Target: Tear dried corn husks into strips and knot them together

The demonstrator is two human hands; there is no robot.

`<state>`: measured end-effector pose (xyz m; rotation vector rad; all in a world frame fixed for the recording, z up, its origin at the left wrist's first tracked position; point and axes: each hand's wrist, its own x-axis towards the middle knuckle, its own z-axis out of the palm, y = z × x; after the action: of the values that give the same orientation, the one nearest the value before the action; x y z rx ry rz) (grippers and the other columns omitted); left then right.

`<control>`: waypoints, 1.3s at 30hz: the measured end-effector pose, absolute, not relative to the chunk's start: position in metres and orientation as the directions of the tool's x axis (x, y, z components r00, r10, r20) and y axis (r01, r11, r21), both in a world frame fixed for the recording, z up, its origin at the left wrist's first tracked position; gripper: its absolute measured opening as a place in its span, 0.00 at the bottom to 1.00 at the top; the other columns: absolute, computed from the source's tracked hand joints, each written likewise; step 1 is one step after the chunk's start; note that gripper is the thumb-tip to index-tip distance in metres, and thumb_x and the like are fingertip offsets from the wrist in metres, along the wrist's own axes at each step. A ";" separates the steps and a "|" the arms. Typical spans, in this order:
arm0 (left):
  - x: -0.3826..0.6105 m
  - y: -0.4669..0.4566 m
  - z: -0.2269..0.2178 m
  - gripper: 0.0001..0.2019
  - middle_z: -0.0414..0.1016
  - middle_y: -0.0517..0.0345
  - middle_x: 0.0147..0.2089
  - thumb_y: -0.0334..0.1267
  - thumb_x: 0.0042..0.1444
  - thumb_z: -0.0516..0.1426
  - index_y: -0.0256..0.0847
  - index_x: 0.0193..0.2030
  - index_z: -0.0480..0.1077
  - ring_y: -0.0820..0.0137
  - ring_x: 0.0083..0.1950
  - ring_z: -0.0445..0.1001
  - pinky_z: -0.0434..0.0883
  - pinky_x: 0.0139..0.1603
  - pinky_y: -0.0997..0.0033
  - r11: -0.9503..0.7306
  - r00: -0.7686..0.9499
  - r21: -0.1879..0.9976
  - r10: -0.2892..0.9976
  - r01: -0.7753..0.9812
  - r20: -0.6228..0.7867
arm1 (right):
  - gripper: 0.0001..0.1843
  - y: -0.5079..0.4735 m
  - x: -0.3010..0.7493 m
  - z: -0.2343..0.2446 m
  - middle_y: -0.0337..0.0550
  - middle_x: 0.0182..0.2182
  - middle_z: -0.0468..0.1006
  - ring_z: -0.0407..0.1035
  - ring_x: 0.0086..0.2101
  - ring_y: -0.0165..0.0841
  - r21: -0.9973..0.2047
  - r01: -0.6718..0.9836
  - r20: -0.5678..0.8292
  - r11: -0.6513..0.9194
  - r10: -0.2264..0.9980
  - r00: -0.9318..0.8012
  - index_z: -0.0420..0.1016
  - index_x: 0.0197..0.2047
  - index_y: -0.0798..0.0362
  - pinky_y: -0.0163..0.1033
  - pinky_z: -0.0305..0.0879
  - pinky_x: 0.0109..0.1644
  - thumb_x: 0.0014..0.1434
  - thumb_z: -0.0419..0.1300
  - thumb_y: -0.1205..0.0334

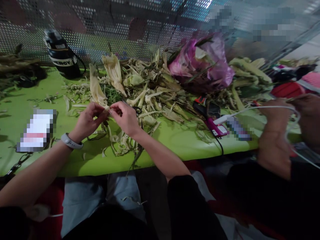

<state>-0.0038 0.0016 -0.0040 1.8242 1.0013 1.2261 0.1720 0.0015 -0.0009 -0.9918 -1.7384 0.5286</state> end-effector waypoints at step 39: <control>-0.005 0.004 0.001 0.13 0.72 0.59 0.35 0.41 0.58 0.61 0.40 0.42 0.62 0.75 0.34 0.75 0.74 0.37 0.74 -0.455 0.318 0.887 0.856 0.084 0.409 | 0.09 0.003 0.182 0.016 0.40 0.34 0.77 0.72 0.36 0.30 -0.806 0.293 0.446 0.514 0.854 -0.268 0.69 0.42 0.52 0.39 0.69 0.42 0.58 0.62 0.62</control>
<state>-0.0051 0.0040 0.0011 1.7823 0.8421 1.2125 0.1822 0.0026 0.0157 -0.9570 -1.8102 0.7440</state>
